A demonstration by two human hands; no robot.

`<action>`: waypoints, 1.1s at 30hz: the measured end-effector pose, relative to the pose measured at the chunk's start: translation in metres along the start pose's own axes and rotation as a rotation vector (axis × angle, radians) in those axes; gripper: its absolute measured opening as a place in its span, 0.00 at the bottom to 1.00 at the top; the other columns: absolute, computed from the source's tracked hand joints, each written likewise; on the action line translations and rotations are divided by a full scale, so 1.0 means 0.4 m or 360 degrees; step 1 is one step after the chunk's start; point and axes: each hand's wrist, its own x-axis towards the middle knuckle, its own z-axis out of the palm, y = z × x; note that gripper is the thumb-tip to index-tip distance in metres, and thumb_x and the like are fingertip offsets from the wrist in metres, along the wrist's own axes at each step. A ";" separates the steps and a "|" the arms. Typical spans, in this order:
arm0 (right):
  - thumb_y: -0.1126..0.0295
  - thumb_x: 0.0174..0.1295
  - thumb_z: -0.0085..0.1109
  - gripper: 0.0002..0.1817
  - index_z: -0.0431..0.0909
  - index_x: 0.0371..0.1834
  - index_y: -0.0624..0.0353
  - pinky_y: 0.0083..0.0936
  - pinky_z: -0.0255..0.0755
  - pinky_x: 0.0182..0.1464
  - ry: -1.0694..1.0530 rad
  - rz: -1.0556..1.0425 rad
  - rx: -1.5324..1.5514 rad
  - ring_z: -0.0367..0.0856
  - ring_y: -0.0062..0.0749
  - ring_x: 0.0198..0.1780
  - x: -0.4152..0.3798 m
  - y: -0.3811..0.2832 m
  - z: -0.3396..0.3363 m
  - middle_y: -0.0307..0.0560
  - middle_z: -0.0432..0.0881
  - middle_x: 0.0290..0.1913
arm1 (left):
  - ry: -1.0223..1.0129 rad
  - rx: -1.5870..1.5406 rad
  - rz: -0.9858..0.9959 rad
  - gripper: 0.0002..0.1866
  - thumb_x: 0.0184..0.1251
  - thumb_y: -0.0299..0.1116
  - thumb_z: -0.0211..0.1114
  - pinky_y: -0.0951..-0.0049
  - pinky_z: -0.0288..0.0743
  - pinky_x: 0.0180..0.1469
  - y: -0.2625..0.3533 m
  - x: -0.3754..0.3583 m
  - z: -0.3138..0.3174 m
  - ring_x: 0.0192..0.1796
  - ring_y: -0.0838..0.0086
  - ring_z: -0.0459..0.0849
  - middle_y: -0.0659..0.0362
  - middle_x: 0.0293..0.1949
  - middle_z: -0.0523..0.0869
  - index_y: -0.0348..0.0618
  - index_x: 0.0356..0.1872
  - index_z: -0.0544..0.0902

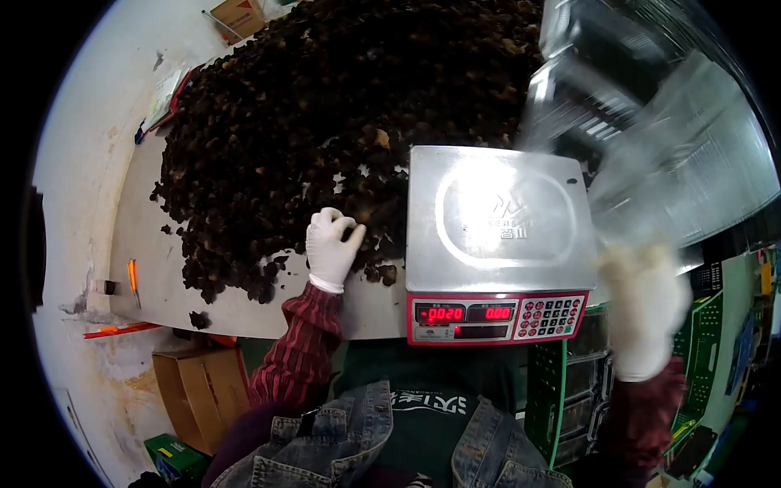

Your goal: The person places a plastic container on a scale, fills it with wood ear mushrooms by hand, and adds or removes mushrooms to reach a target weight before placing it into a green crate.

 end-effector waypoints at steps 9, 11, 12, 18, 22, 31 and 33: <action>0.64 0.44 0.75 0.22 0.81 0.42 0.61 0.33 0.72 0.34 -0.0252 0.0284 0.0942 0.75 0.41 0.32 -0.057 -0.180 0.094 0.46 0.74 0.30 | 0.0055 -0.0576 -0.0390 0.08 0.53 0.27 0.73 0.70 0.72 0.50 -0.116 -0.014 -0.125 0.48 0.66 0.78 0.58 0.45 0.81 0.41 0.31 0.81; 0.64 0.50 0.75 0.22 0.81 0.47 0.62 0.28 0.71 0.36 0.0037 0.0550 0.1002 0.75 0.35 0.33 -0.082 -0.160 0.095 0.44 0.74 0.30 | 0.0015 -0.0500 -0.0263 0.14 0.51 0.32 0.75 0.64 0.68 0.60 -0.109 -0.023 -0.123 0.60 0.60 0.73 0.54 0.57 0.77 0.44 0.38 0.82; 0.66 0.55 0.72 0.19 0.81 0.46 0.63 0.26 0.71 0.36 0.0123 0.0771 0.1047 0.74 0.31 0.33 -0.090 -0.155 0.093 0.43 0.74 0.30 | -0.0020 -0.0400 -0.0216 0.18 0.50 0.36 0.77 0.60 0.64 0.65 -0.092 -0.024 -0.120 0.65 0.56 0.69 0.52 0.64 0.73 0.47 0.43 0.83; 0.69 0.66 0.62 0.11 0.81 0.46 0.65 0.18 0.69 0.39 0.0125 0.1635 0.1168 0.71 0.19 0.34 -0.121 -0.147 0.148 0.39 0.77 0.34 | -0.0537 0.0164 0.0155 0.36 0.47 0.50 0.76 0.42 0.56 0.69 -0.017 0.009 -0.044 0.72 0.43 0.57 0.51 0.73 0.62 0.66 0.63 0.78; 0.66 0.67 0.62 0.14 0.81 0.47 0.66 0.17 0.69 0.38 -0.0019 0.1795 0.1208 0.70 0.18 0.32 -0.122 -0.154 0.152 0.38 0.78 0.33 | -0.0102 0.0168 0.0311 0.17 0.54 0.40 0.72 0.62 0.76 0.51 -0.046 -0.060 -0.002 0.55 0.55 0.75 0.56 0.53 0.79 0.56 0.46 0.85; 0.62 0.68 0.62 0.21 0.78 0.55 0.68 0.12 0.64 0.27 -0.0353 0.2040 0.1915 0.68 0.12 0.25 -0.095 -0.164 0.173 0.38 0.78 0.34 | 0.0046 -0.0866 -0.0212 0.05 0.57 0.22 0.69 0.78 0.75 0.39 -0.122 0.008 0.003 0.35 0.75 0.83 0.59 0.33 0.84 0.38 0.35 0.86; 0.63 0.68 0.61 0.22 0.76 0.57 0.72 0.12 0.65 0.25 -0.0387 0.2027 0.2039 0.70 0.12 0.24 -0.072 -0.175 0.164 0.41 0.81 0.38 | 0.0015 -0.1044 -0.0437 0.03 0.58 0.22 0.69 0.79 0.74 0.40 -0.121 0.029 -0.003 0.35 0.79 0.82 0.61 0.32 0.85 0.36 0.33 0.86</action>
